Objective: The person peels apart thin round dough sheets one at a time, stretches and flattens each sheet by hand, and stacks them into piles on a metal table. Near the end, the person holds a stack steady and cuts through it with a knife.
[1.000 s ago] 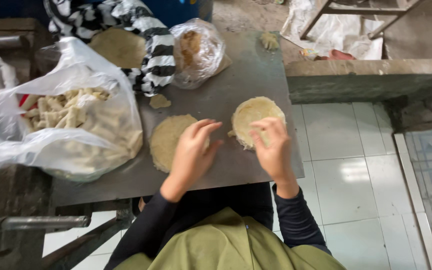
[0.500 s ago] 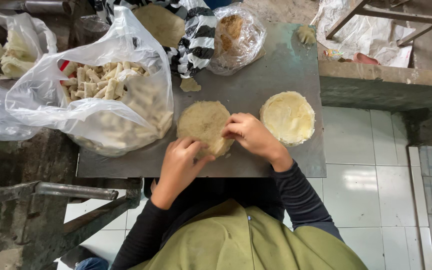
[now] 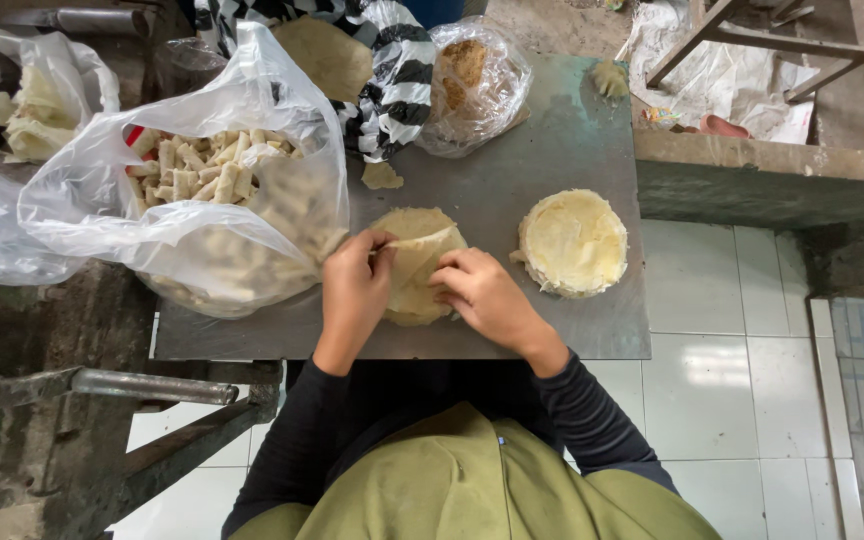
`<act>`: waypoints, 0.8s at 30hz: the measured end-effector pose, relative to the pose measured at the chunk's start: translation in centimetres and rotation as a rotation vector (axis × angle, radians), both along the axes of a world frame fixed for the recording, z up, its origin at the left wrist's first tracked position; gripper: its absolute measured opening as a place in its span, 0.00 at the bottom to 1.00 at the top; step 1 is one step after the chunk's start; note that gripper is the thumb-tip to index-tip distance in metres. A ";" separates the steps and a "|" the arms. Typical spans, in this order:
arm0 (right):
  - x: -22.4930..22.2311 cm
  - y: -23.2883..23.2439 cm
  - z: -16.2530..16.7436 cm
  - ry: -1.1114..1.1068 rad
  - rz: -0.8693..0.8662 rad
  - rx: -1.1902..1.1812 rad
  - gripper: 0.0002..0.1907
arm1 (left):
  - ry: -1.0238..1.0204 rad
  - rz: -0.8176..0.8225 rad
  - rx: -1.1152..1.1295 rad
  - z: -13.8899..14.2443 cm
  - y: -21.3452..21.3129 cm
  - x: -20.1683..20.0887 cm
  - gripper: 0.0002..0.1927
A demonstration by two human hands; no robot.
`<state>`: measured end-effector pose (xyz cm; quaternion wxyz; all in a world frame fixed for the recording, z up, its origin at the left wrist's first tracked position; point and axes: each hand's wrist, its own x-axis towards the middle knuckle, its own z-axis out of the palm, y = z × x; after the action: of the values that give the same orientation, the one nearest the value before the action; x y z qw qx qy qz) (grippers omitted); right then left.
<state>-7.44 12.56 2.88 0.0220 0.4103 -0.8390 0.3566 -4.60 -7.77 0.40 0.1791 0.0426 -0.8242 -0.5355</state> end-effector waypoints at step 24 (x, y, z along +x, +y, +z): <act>-0.7 -0.5 -3.8 0.133 -0.162 0.067 0.16 | -0.013 -0.118 -0.245 -1.2 0.1 -3.2 0.24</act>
<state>-8.10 12.04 -0.88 0.0927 0.3645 -0.8776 0.2972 -7.78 -7.62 -0.75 0.1456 -0.0248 -0.8856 -0.4402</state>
